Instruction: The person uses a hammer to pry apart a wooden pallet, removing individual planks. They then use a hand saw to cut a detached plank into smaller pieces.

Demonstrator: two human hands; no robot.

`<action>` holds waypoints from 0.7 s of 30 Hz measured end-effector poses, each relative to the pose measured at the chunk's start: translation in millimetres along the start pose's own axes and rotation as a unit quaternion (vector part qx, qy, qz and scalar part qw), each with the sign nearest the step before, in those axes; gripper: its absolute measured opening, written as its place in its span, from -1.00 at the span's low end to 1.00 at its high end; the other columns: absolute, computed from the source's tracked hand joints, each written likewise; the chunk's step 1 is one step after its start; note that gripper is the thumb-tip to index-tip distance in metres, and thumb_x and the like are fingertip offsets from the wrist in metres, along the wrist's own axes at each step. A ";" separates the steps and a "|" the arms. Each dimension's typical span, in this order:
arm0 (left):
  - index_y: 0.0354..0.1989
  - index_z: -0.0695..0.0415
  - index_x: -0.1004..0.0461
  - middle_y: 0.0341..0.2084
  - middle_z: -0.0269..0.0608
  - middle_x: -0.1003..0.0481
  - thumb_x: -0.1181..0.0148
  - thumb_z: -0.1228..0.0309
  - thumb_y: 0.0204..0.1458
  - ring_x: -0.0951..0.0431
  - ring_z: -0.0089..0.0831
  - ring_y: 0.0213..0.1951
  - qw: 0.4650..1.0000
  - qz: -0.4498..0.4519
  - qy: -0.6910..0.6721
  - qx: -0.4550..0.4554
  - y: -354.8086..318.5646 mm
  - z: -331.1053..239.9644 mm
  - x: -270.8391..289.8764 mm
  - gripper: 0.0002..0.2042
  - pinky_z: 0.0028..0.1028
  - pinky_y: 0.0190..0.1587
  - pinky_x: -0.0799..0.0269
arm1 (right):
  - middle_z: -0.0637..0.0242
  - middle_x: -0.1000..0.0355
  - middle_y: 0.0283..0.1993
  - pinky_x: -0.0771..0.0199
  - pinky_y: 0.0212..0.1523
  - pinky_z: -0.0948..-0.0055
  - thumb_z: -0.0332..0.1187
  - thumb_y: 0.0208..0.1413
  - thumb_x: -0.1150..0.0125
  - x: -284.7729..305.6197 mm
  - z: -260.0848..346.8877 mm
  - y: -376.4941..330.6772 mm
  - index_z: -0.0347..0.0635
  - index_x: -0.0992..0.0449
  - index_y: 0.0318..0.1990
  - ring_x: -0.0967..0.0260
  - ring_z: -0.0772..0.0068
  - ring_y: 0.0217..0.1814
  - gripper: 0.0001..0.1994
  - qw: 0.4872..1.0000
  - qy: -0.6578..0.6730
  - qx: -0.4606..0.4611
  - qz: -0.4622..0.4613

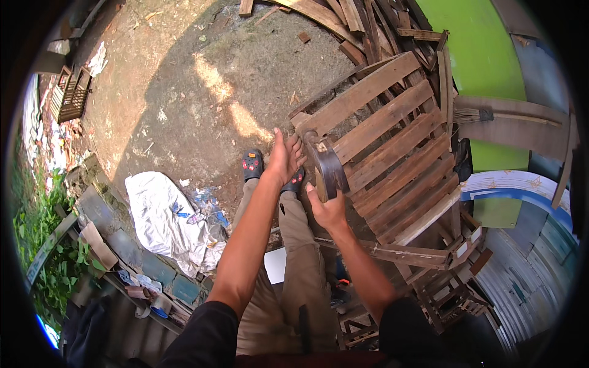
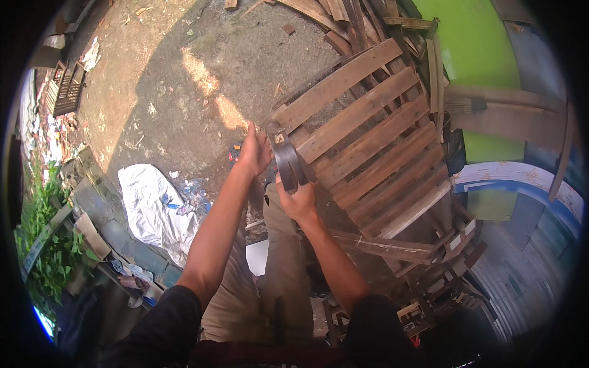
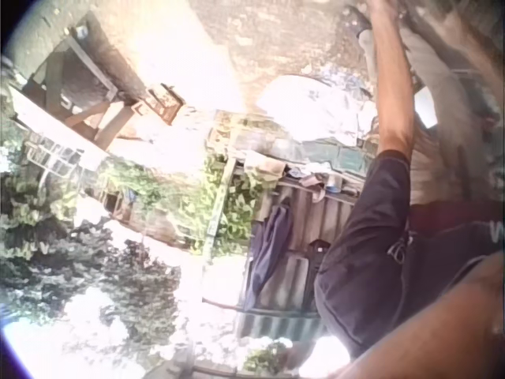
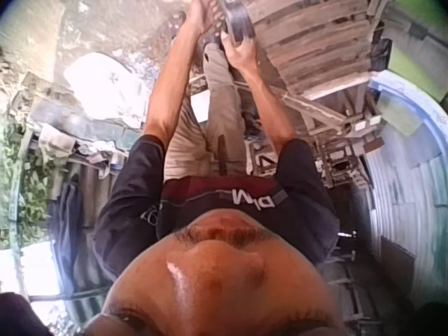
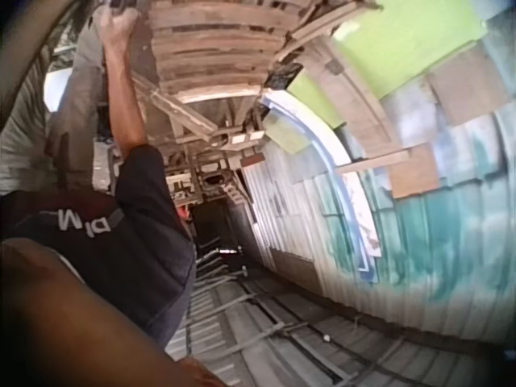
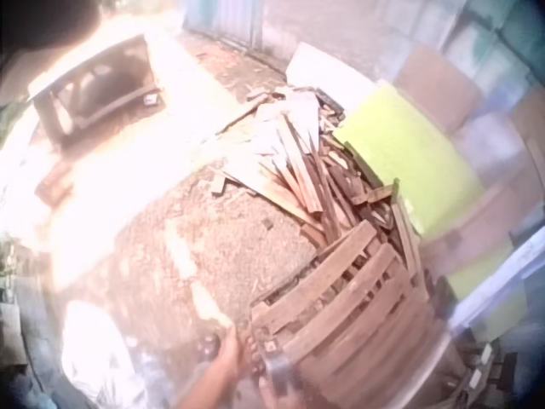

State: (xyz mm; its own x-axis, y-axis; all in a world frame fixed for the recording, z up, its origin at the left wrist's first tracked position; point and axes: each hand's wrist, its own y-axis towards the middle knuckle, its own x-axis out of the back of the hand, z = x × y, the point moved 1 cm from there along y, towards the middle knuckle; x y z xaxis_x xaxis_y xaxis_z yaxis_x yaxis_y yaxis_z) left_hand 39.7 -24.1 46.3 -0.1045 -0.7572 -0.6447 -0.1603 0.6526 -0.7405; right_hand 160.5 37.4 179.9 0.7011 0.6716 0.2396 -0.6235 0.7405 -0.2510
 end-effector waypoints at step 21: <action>0.52 0.17 0.32 0.54 -0.11 0.32 0.69 -0.46 0.12 0.38 -0.22 0.54 0.998 0.022 -0.058 0.030 -15.7 -4.1 -0.1 0.01 -0.07 0.50 0.41 | 0.32 -0.33 -0.55 -0.28 -0.42 0.35 -0.43 0.21 -0.17 10.3 -16.9 5.7 -0.24 -0.42 -0.43 -0.29 0.35 -0.50 -0.84 0.977 -0.165 0.089 0.100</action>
State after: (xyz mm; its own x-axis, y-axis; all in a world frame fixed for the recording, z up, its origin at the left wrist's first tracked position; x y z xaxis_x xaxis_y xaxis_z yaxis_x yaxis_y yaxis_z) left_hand 38.1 -34.4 58.8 0.0047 -0.7223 -0.6915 -0.0990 0.6878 -0.7191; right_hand 170.0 48.1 165.1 0.4268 0.7540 0.4994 -0.8078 0.5661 -0.1644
